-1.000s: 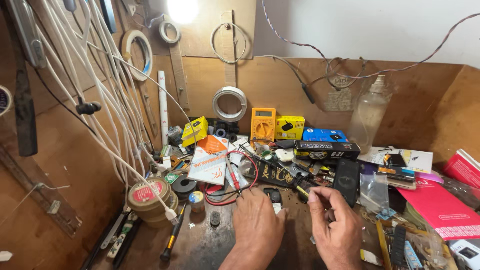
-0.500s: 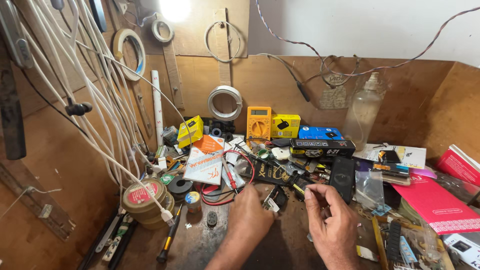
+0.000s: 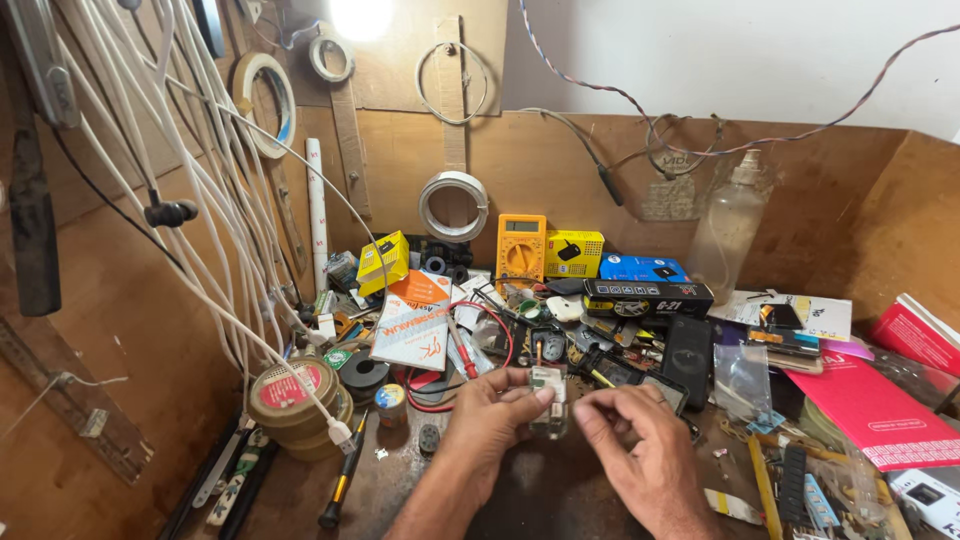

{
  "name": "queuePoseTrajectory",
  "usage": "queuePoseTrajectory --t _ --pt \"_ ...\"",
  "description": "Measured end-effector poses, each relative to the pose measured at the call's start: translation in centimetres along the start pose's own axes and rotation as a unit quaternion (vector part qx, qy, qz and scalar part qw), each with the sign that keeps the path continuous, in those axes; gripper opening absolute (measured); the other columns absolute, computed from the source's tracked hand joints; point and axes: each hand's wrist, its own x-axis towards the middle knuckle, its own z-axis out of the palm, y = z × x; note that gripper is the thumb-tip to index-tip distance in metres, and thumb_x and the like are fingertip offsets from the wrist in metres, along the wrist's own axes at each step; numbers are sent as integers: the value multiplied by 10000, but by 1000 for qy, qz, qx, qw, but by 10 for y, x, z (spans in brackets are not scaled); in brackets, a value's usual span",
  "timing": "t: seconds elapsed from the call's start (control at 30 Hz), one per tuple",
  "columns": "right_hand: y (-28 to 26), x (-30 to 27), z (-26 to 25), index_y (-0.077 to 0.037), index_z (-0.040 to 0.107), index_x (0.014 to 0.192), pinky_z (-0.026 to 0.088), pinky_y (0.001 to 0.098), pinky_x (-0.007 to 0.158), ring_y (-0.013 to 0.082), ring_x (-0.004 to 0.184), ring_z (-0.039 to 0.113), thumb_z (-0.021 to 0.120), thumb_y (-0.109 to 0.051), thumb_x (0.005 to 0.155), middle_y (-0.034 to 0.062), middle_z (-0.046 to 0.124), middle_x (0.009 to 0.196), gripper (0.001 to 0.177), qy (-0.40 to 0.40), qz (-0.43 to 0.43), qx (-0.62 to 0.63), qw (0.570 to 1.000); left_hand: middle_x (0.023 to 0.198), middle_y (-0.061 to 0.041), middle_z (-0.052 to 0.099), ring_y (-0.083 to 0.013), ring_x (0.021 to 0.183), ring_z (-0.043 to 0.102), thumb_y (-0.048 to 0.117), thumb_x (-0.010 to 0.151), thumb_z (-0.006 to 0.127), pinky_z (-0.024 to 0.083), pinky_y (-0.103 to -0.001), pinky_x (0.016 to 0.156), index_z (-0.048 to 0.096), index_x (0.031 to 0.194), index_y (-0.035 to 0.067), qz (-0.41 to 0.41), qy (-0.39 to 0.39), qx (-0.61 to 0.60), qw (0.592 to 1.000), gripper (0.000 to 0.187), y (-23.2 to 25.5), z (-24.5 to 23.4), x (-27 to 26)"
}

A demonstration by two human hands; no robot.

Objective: The person holds a small electronic device with a screen and keypad, using a multimeter to test its connections. They probe various points on the device's circuit board with the multimeter probes while manipulating the device with both hands.

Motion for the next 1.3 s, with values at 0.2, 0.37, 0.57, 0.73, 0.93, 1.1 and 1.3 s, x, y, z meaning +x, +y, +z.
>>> queuePoseTrajectory --t 0.2,0.37,0.57,0.73,0.93,1.1,1.3 --pt "-4 1 3 -55 768 879 542 353 736 211 824 688 841 -225 757 63 740 831 221 7 -77 -50 996 892 -55 756 -108 717 649 128 859 775 497 -253 595 683 1101 20 42 10 8 999 281 -10 6 0" --pt "-7 1 9 -58 765 866 556 342 706 201 785 700 835 -138 733 58 739 811 171 28 -39 -42 998 880 -30 753 -88 765 687 185 863 767 562 -239 658 724 1043 14 78 14 17 997 251 -12 13 -4" --pt "-19 0 10 -54 722 865 533 364 741 246 799 674 805 -66 740 60 724 826 150 86 -141 -75 983 873 -41 736 -121 784 698 225 856 808 597 -275 685 680 956 2 94 25 41 994 275 -6 18 -10" --pt "-31 -3 8 -46 702 911 524 397 778 293 840 655 794 -52 768 84 702 880 170 98 -232 -128 959 946 -18 749 -126 859 699 226 877 753 563 -290 705 680 1049 43 43 -4 -28 999 262 -6 19 -13" --pt "-35 -3 7 -44 704 1026 537 387 849 293 973 664 783 -46 762 91 718 1011 276 64 -209 -99 971 1113 -82 749 -173 1004 718 181 952 636 606 -329 817 669 1168 8 3 -65 -97 993 279 -7 18 -12" --pt "-31 -2 5 -4 633 1262 479 417 1030 335 1225 603 748 -64 789 169 677 1254 490 24 -198 -47 979 1173 -66 711 -165 1067 698 154 991 558 582 -352 866 602 1243 13 -16 -72 -140 987 292 -14 14 -10" --pt "-29 -5 3 -2 591 1359 435 415 1068 334 1318 546 690 -110 890 215 618 1325 491 -57 -168 -9 984 1158 -104 690 -204 1060 670 134 1032 515 575 -404 915 610 1283 -5 0 -126 -120 985 303 -17 12 -14"
